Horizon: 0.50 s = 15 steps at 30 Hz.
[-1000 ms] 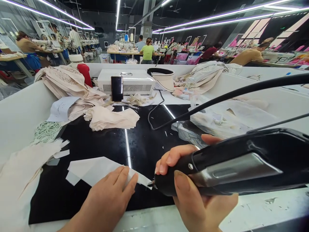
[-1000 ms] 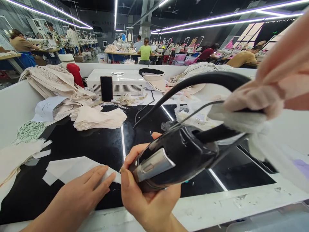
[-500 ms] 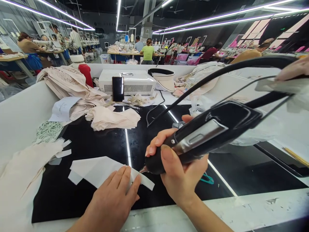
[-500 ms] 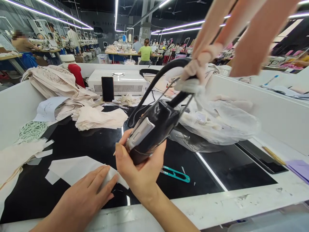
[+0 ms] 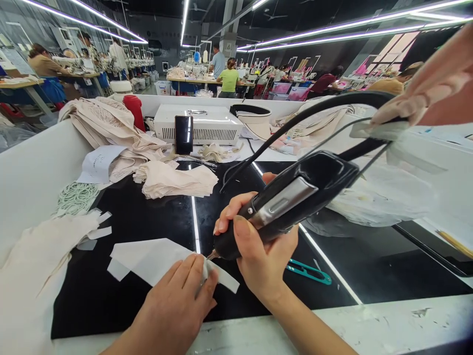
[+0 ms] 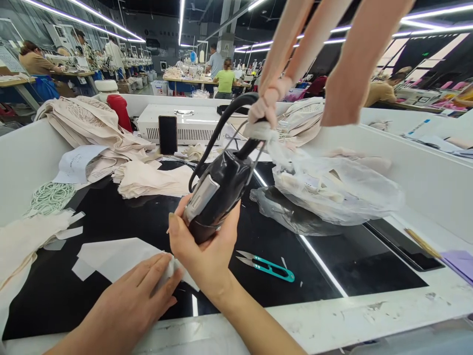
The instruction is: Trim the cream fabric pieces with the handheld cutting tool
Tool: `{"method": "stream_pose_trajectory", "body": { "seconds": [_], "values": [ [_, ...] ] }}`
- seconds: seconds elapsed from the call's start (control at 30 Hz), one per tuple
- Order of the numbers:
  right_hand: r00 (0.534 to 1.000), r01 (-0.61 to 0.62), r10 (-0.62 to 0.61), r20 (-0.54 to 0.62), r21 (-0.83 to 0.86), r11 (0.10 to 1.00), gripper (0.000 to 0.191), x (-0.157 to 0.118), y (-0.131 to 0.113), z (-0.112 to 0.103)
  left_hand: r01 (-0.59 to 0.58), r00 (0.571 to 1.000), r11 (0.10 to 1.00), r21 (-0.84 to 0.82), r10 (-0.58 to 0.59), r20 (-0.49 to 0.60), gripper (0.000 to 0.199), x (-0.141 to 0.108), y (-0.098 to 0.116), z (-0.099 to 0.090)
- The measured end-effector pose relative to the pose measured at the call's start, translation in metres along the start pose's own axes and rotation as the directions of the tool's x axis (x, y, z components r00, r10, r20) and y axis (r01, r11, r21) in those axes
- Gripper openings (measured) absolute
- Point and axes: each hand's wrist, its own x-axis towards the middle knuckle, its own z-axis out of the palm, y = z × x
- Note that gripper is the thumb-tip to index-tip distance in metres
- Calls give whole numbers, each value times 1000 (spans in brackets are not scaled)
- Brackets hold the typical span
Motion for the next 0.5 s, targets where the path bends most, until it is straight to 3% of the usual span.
{"method": "stream_pose_trajectory", "body": {
  "seconds": [0.17, 0.33, 0.5],
  "values": [
    [1000, -22, 22, -12, -1, 1000, 42, -3, -4, 2, -7, 999, 999, -51, 5, -41, 36, 3, -6, -7],
    [1000, -12, 12, -13, -3, 1000, 43, -15, -12, -2, 33, 997, 991, -133, -24, 71, 45, 5, -14, -24],
    [1000, -7, 7, 12, 10, 1000, 48, -24, -14, -6, 63, 995, 984, -168, -49, 85, 45, -2, -12, -26]
  ]
}}
